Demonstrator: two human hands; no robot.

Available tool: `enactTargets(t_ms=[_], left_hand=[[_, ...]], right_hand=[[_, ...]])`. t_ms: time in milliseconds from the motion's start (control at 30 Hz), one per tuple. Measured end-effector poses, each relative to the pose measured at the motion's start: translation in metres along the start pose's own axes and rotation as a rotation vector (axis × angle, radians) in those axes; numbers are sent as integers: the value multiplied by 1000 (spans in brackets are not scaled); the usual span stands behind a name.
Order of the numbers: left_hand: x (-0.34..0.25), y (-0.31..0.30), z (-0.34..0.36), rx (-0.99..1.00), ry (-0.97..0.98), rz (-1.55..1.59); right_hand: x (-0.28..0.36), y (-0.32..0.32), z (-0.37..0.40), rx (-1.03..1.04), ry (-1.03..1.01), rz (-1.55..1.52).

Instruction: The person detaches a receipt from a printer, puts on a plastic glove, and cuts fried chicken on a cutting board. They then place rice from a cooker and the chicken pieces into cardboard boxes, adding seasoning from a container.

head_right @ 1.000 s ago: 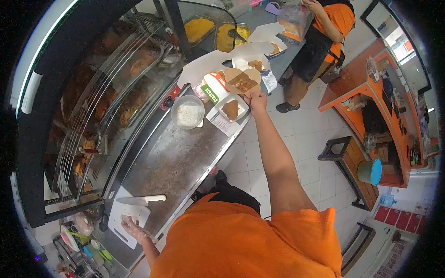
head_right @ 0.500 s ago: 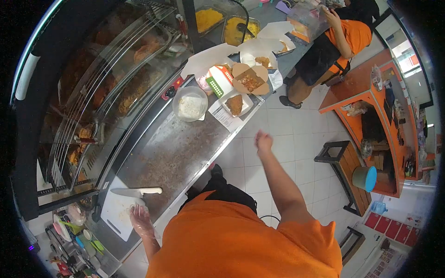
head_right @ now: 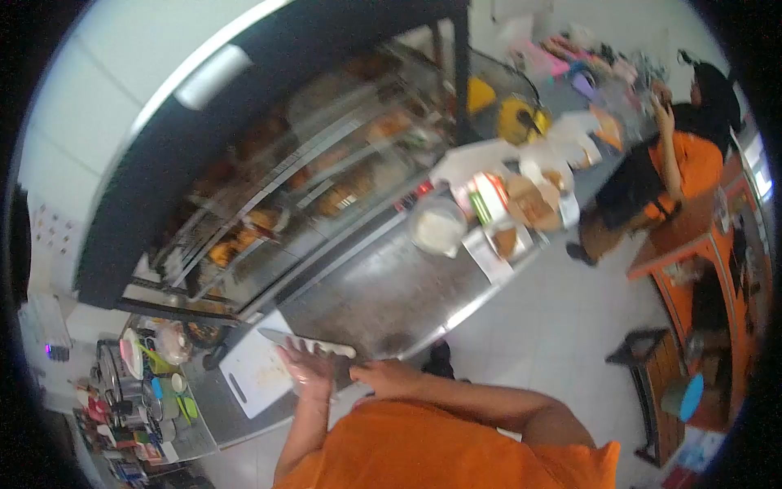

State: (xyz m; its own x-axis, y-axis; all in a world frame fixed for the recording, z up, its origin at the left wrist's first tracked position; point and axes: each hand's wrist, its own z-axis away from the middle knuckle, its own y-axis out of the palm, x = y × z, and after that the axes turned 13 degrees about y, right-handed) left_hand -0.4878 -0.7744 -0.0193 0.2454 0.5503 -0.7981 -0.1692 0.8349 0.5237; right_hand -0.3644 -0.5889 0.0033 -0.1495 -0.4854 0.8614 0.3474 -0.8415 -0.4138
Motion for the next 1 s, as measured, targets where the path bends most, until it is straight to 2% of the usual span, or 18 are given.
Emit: enactTargets(t_ms=[100, 167, 233, 300, 367, 400, 433, 500, 533, 567, 700, 767, 800, 833, 867, 900, 967, 1000], left_hand=[[-1, 2, -6, 18, 28, 17], [-5, -1, -11, 56, -4, 1], [-22, -6, -11, -3, -36, 67], [-33, -20, -21, 27, -59, 136], [-25, -63, -47, 298, -122, 332], [-27, -67, -52, 218, -136, 389], [-28, -73, -52, 233, -140, 401], [-42, -83, -47, 297, -153, 444], [-68, -63, -26, 213, -190, 375], [-74, -65, -25, 225, -187, 387], [-92, -78, -28, 54, -300, 557], [-88, -97, -39, 270, -368, 902], [-96, -94, -33, 259, -359, 916], [-113, -87, -18, 286, -430, 1009], [-128, -85, 0, 297, -487, 1106], [-136, -85, 17, 240, -445, 1128], [-146, -88, 52, 474, -406, 917], [-151, -94, 69, 410, -347, 930]], right_hand=[[28, 10, -22, -210, -103, 125], [50, 17, -36, -98, -198, 339], [55, 44, -52, -107, -257, 313], [60, 65, -62, 11, -295, 260], [73, 84, -66, 68, -250, 208], [75, 93, -67, 33, -344, 210], [76, 99, -70, -3, -439, 211], [82, 107, -71, -10, -409, 217], [84, 109, -71, -7, -384, 207], [83, 115, -73, -13, -385, 223], [83, 133, -72, 67, -381, 90], [79, 147, -73, 182, -54, -90], [74, 152, -77, 227, 115, -236], [62, 159, -88, 258, 124, -229], [46, 174, -104, 340, 249, -608], [40, 195, -111, 425, 398, -981], [62, 214, -121, 579, 425, -1273], [75, 221, -125, 673, 442, -1380]])
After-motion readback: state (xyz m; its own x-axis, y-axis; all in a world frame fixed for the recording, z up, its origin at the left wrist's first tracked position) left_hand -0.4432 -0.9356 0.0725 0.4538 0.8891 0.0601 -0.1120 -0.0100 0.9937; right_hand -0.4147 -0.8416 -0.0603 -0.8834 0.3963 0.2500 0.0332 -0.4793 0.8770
